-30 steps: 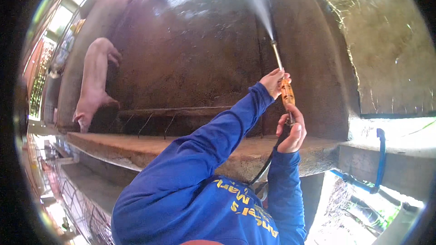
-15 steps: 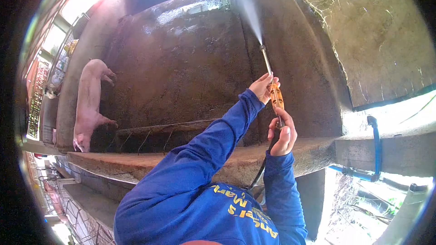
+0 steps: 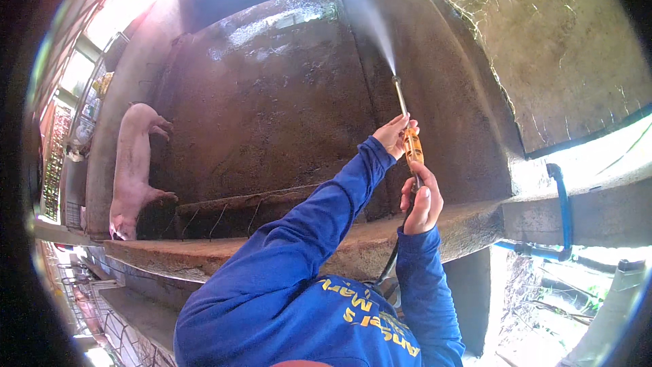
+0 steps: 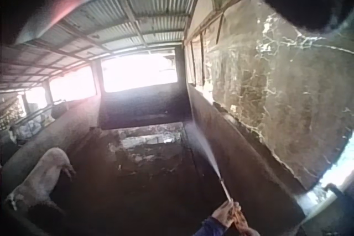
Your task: The person cleans pigs in a concrete pen using a high-pressure water sprayer, directing the water over the pigs and the floor.
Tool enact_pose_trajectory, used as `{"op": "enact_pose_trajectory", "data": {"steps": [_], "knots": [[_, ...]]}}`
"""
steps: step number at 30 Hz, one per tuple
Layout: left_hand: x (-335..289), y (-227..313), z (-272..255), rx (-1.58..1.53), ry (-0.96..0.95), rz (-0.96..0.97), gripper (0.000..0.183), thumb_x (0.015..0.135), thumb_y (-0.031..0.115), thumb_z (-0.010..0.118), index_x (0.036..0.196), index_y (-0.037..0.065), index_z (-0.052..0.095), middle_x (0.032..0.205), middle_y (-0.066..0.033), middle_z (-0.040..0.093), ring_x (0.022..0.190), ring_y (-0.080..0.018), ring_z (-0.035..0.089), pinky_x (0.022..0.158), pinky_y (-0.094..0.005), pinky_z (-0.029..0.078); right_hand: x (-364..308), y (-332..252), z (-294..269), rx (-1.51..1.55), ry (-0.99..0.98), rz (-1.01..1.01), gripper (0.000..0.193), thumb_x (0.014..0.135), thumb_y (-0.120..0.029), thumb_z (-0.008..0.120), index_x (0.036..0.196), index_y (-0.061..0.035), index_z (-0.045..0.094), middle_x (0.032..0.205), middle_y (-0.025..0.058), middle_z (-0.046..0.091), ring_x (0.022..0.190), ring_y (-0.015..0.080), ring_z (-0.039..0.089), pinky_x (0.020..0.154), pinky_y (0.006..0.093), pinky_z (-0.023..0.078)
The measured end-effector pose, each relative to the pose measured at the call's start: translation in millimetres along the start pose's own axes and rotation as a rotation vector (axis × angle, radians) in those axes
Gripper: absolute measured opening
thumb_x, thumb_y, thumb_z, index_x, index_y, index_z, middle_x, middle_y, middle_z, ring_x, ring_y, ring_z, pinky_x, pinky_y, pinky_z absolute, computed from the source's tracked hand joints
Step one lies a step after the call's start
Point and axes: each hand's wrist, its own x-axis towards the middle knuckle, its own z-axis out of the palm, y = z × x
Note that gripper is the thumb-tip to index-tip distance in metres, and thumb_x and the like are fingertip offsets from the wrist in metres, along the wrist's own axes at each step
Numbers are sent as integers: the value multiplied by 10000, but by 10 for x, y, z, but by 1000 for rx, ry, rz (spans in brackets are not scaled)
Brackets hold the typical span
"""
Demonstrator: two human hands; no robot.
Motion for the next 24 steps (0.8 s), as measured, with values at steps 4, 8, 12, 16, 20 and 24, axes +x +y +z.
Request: {"op": "enact_pose_trajectory", "data": {"steps": [4, 8, 12, 16, 20, 24], "knots": [[56, -52, -150, 6, 4, -24, 119, 843, 175, 511, 917, 82, 501, 789, -38, 554, 735, -176, 565, 614, -296, 489, 25, -22, -13, -14, -20, 65, 691, 788, -575, 370, 1086, 40, 469, 638, 23, 474, 443, 46, 386, 380, 164, 300], [65, -45, -91, 7, 2, -6, 129, 848, 190, 502, 919, 82, 490, 785, -41, 552, 719, -170, 570, 597, -293, 496, 32, -12, -13, 15, -1, 41, 682, 789, -571, 370, 1077, 38, 475, 632, 19, 471, 435, 44, 387, 371, 165, 297], [39, -33, -59, 37, -25, -22, 130, 848, 185, 501, 917, 75, 488, 796, -50, 557, 708, -168, 573, 584, -287, 501, 27, 7, -25, 22, 23, 28, 676, 791, -569, 369, 1071, 35, 481, 618, 13, 466, 422, 43, 379, 366, 166, 293], [42, -228, -260, -26, 172, -65, 118, 846, 163, 499, 904, 61, 494, 814, -63, 564, 751, -189, 569, 624, -303, 501, 60, -67, -28, -45, -30, 151, 628, 813, -535, 352, 1048, 30, 494, 600, 8, 462, 409, 42, 370, 365, 167, 291], [-28, -305, -523, -135, 192, -46, 100, 852, 165, 486, 917, 88, 487, 850, -65, 562, 803, -212, 570, 674, -347, 492, 98, 18, -60, 20, -32, 270, 551, 839, -463, 334, 1029, 25, 505, 601, 15, 475, 402, 44, 372, 358, 171, 289], [-39, -80, -385, 8, 131, 62, 128, 857, 154, 480, 957, 76, 467, 842, -67, 559, 766, -193, 569, 622, -300, 499, 63, 123, -61, 112, -38, 199, 561, 830, -465, 331, 1037, 28, 501, 606, 24, 484, 406, 51, 382, 358, 172, 292]]}}
